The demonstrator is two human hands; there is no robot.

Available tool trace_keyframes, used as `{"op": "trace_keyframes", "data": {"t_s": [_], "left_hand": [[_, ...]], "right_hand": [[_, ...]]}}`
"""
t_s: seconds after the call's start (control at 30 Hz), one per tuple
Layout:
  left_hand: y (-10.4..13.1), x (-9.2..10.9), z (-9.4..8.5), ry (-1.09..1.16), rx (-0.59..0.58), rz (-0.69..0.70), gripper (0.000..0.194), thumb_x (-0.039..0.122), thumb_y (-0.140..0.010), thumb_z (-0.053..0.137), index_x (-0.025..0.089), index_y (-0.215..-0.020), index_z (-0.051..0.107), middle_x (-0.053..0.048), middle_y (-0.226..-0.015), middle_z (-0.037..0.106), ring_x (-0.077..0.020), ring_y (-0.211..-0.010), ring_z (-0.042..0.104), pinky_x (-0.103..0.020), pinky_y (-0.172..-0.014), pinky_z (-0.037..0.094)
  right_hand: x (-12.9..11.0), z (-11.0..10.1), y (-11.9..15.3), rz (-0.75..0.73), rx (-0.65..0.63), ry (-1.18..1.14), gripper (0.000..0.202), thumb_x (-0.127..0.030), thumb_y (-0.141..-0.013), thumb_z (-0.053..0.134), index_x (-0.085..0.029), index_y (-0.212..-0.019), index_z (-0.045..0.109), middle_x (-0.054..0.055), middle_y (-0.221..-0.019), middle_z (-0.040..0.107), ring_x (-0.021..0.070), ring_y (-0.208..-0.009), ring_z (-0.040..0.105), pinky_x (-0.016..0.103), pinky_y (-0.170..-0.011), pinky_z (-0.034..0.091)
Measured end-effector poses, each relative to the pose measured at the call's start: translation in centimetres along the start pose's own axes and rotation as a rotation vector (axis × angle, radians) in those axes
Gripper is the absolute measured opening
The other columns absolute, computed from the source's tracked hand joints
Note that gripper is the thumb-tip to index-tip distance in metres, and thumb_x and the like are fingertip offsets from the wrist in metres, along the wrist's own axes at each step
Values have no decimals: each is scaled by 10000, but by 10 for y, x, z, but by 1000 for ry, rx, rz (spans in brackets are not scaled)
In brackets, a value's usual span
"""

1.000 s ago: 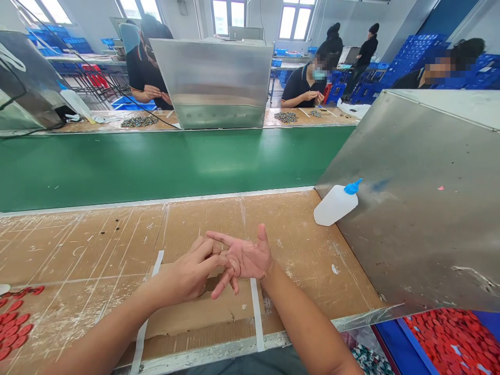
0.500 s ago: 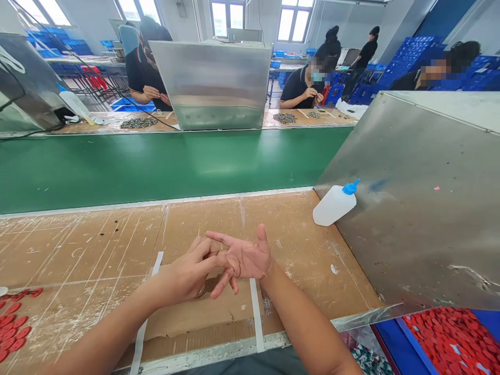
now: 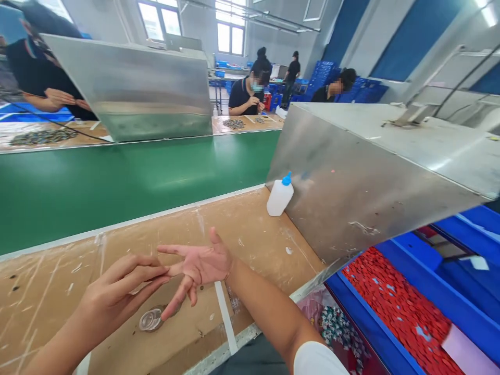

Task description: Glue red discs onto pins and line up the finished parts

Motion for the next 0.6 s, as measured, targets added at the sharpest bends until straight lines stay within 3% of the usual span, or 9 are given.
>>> {"op": "trace_keyframes", "data": {"t_s": [0.17, 0.43, 0.6], "left_hand": [[-6, 0, -3, -14, 35, -7, 94, 292, -935, 603, 247, -978, 674, -46, -981, 649, -155, -844, 663, -251, -722, 544], [7, -21, 4, -10, -35, -31, 247, 482, -954, 538, 281, -1015, 668, -32, -1005, 661, -144, -855, 692, -174, -683, 568], [20, -36, 11, -26, -162, -46, 233, 460, -956, 525, 285, -1051, 646, -49, -1117, 636, -154, -923, 703, -185, -721, 586]], "right_hand": [[-7, -6, -5, 53, 21, 50, 1203, -966, -722, 343, -271, -1558, -173, 398, -1566, 68, 430, -893, 724, 506, -563, 588], [-19, -6, -12, 121, 72, 127, 1207, -943, -764, 297, -135, -1560, -117, 441, -1486, 245, 450, -892, 719, 558, -593, 580], [-20, -11, -14, 207, -65, 95, 1368, -1005, -610, 433, -158, -1547, -95, 395, -1470, 308, 507, -1016, 670, 669, -731, 548]]}}
Point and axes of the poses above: each hand's wrist, its own y-axis away from the middle knuckle, its own z-axis out of the palm, x = y × z, the point moved 1 cm from there along -y, towards the middle knuckle
